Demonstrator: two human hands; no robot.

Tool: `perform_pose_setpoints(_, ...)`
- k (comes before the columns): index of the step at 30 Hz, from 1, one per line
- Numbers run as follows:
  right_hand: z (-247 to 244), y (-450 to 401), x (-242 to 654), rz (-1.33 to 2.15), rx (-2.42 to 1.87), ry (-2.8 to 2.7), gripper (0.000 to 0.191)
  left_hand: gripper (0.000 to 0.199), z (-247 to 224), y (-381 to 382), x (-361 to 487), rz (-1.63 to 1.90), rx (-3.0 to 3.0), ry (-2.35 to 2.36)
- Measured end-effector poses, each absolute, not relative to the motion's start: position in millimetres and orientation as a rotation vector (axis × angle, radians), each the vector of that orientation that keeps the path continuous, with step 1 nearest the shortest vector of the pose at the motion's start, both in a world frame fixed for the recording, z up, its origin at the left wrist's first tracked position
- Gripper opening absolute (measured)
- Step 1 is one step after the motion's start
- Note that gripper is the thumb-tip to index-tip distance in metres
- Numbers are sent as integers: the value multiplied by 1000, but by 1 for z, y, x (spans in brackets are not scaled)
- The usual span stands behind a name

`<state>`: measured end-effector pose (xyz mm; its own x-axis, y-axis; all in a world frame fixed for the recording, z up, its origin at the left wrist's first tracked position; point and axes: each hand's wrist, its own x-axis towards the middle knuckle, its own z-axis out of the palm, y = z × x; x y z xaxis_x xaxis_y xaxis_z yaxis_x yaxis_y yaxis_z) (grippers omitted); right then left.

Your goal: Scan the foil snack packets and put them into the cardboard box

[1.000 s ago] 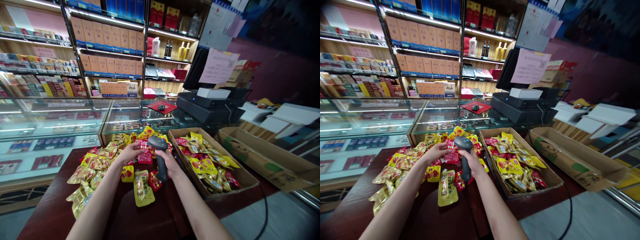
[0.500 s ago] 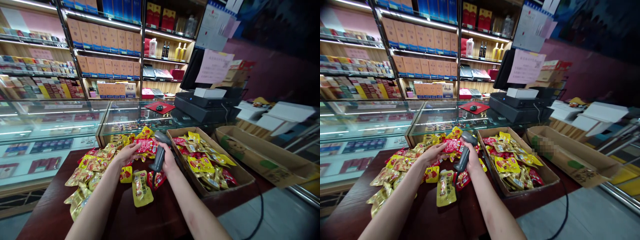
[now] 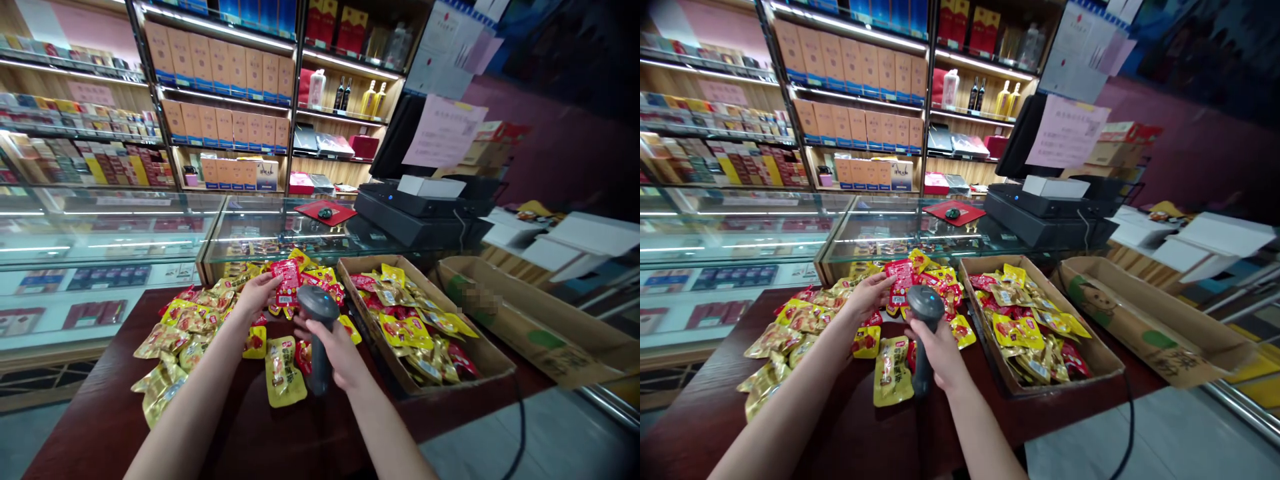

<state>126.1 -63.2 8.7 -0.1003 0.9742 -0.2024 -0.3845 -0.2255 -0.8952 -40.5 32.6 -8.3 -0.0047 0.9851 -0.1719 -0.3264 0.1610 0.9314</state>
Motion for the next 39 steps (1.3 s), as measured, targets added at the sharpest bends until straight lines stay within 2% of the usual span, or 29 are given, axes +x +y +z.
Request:
perform_pose_setpoints(6,10,-91,119,1650,-1175,-1027,30,42,-11,34,-42,1306,822,1103)
perform_pose_setpoints(14,-10,-104,108,1549,-1263,-1163,34,40,-20,36,-38,1293,850,1067)
perform_pose_setpoints(23,-5,-102,110,1511,-1267,-1177,35,34,-23,38,-38,1289,832,1037)
perform_pose_setpoints(39,-5,-104,112,1496,-1283,-1180,36,43,-22,38,-40,1323,818,1113)
